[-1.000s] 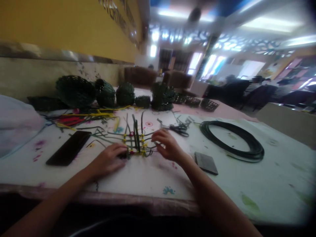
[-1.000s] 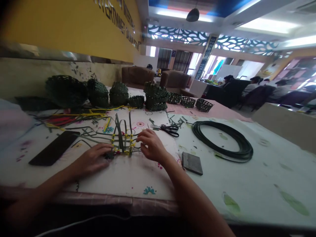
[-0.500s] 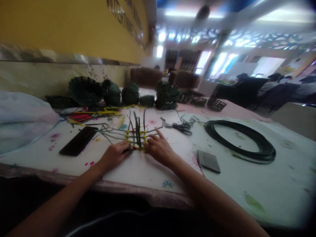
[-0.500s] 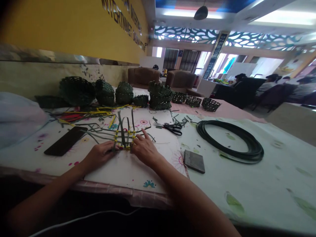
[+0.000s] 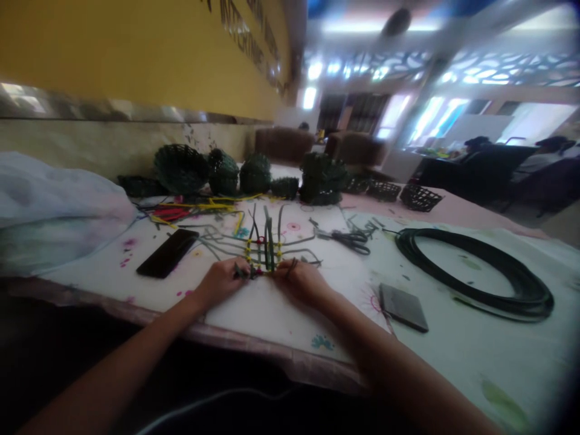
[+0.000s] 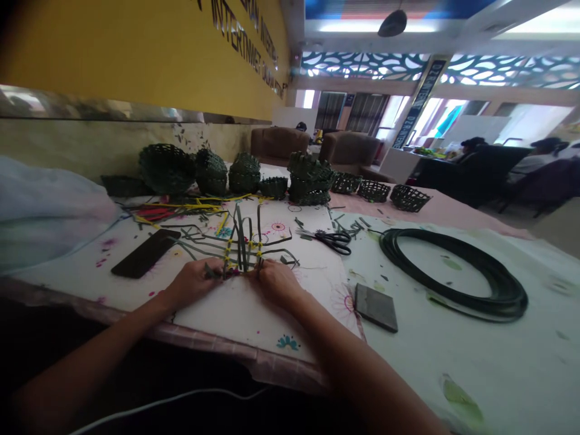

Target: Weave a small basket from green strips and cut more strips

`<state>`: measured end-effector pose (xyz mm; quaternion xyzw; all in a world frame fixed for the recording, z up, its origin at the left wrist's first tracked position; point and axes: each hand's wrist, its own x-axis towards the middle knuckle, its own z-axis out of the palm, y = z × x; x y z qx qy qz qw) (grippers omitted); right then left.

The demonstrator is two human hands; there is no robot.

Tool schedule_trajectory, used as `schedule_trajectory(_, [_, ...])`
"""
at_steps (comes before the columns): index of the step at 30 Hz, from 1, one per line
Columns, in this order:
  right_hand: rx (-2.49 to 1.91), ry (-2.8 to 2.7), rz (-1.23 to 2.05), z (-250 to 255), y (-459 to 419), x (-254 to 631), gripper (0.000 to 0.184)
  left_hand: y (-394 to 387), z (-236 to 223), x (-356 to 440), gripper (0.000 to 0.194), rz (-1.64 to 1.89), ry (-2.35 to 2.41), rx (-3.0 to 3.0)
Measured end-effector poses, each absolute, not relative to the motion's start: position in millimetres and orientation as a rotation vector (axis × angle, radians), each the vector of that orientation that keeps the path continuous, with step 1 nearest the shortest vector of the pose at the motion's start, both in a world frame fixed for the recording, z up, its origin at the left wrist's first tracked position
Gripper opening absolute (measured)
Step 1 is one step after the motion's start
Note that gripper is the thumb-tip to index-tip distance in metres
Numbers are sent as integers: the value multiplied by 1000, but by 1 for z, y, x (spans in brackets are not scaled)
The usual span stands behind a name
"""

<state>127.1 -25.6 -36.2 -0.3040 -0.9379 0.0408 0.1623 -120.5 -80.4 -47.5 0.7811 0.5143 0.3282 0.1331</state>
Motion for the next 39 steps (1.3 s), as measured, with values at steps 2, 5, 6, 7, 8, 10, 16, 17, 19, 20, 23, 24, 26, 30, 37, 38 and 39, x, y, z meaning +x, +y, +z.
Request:
schedule_trajectory(2, [-837,-2684,121,-37,-25,127,21,-80,-46,-124,6,968,1419,2227])
schedule_trajectory(5, [-798,-2684,134,-37,-24,127,22,-79,-46,-126,8,941,1318,2314])
schedule_trajectory(6, [-790,-2679,141,-38,-23,127,21,-79,-46,-127,9,924,1296,2360])
schedule_trajectory(7, [-783,-2673,148,-38,-23,128,21,-78,-47,-127,11,911,1285,2400])
schedule_trajectory(8, [-776,-2667,156,-38,-22,128,21,-78,-47,-128,12,898,1285,2428])
schedule_trajectory(10, [-765,-2656,170,-39,-22,128,20,-78,-47,-130,16,876,1294,2472])
schedule_trajectory(16, [-760,-2655,226,-40,-20,129,22,-80,-40,-134,5,662,1214,2651])
schedule_trajectory(17, [-756,-2657,236,-39,-19,130,22,-80,-39,-135,5,652,1210,2664])
schedule_trajectory(19, [-738,-2653,259,-39,-18,130,20,-80,-40,-136,9,648,1206,2682])
schedule_trajectory(20, [-728,-2650,271,-39,-18,131,18,-79,-42,-138,8,653,1204,2685])
schedule_trajectory(23, [-715,-2642,303,-41,-15,132,16,-73,-48,-145,11,694,1168,2655])
schedule_trajectory(24, [-715,-2642,310,-42,-14,132,15,-70,-50,-147,12,727,1141,2630])
schedule_trajectory(26, [-709,-2640,321,-44,-13,133,16,-64,-51,-152,16,796,1071,2573])
schedule_trajectory(30, [-695,-2620,365,-47,-11,134,20,-58,-46,-153,14,803,1028,2540])
schedule_trajectory(37, [-674,-2598,445,-46,-11,136,20,-63,-46,-144,17,767,1166,2693])
schedule_trajectory(38, [-681,-2600,450,-45,-11,136,21,-63,-48,-144,15,757,1170,2707])
schedule_trajectory(39, [-680,-2600,451,-45,-11,136,22,-63,-50,-145,15,746,1170,2718])
